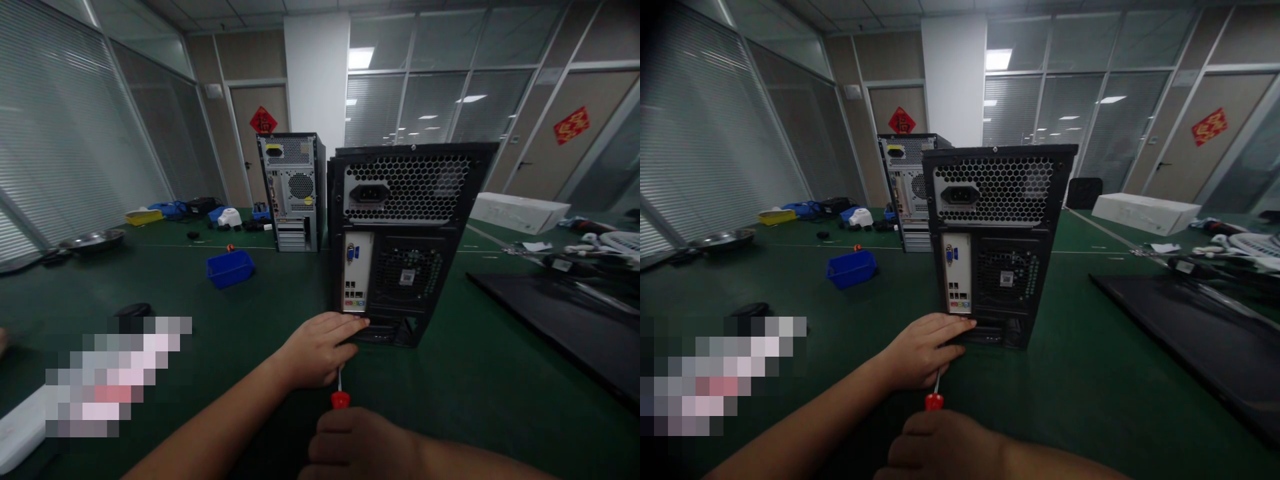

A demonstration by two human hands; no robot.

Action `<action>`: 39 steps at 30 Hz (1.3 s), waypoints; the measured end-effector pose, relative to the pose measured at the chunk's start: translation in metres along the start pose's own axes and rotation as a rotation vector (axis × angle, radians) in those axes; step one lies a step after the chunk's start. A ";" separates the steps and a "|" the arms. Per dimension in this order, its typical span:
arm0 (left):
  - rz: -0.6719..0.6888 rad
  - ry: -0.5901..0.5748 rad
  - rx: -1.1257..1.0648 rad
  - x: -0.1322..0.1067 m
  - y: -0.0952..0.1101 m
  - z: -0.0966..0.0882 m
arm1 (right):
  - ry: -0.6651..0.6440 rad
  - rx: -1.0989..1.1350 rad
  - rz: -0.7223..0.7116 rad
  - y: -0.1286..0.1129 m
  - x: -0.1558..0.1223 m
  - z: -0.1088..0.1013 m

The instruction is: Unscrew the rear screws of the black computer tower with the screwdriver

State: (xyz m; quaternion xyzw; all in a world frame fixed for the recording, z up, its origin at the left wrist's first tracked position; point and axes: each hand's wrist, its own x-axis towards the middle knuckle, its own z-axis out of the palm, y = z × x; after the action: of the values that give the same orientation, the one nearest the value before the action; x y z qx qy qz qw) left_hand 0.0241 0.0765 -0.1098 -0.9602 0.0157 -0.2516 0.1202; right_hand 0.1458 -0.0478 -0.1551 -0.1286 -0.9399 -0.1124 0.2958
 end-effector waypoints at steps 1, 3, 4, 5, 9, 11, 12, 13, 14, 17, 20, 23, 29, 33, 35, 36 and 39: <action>0.003 0.003 -0.002 0.000 0.000 0.000 | -0.032 -0.017 0.003 0.000 -0.002 0.002; 0.007 0.009 -0.002 0.001 0.000 -0.001 | -0.084 -0.042 -0.003 0.000 -0.004 0.004; 0.009 0.015 -0.001 0.001 0.000 -0.001 | -0.094 -0.042 -0.012 0.000 -0.004 0.004; 0.009 0.019 0.000 0.001 0.000 -0.001 | -0.099 -0.032 -0.017 0.001 -0.003 0.004; 0.016 0.022 0.000 0.001 0.000 -0.001 | -0.035 0.050 -0.035 0.004 0.002 0.001; 0.015 0.011 -0.004 0.000 -0.001 0.000 | 0.014 0.073 -0.041 0.005 0.005 -0.001; 0.015 0.007 -0.004 0.000 -0.001 0.000 | 0.029 0.070 -0.048 0.005 0.007 -0.001; 0.014 0.005 -0.005 0.000 -0.001 0.000 | 0.033 0.061 -0.049 0.005 0.008 -0.002; 0.013 0.007 -0.005 0.000 -0.001 0.000 | 0.041 0.046 -0.048 0.005 0.010 -0.003; 0.008 0.022 -0.005 0.001 0.000 -0.002 | 0.077 0.008 -0.045 0.004 0.014 -0.009; 0.000 0.017 -0.004 0.001 0.000 -0.002 | 0.092 0.006 -0.053 0.004 0.016 -0.016; 0.003 0.007 -0.004 0.001 0.000 -0.001 | 0.044 0.034 -0.056 0.004 0.011 -0.017; 0.008 0.009 -0.002 0.000 -0.001 0.000 | -0.112 0.089 0.013 0.004 -0.002 -0.003; 0.010 -0.002 -0.011 0.001 -0.001 -0.001 | -0.119 0.072 -0.026 0.005 0.004 -0.001; 0.008 -0.003 -0.017 0.001 -0.001 -0.001 | -0.132 0.069 -0.023 0.005 0.009 -0.002; 0.006 -0.004 -0.019 0.001 -0.001 -0.001 | -0.136 0.065 -0.021 0.005 0.010 -0.002; -0.001 -0.017 -0.014 0.000 0.000 -0.002 | -0.093 0.042 -0.014 0.004 0.014 -0.005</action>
State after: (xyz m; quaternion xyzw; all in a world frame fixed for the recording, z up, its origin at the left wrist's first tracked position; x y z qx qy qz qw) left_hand 0.0237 0.0765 -0.1081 -0.9631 0.0160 -0.2435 0.1137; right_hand 0.1390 -0.0430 -0.1422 -0.1207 -0.9557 -0.0889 0.2534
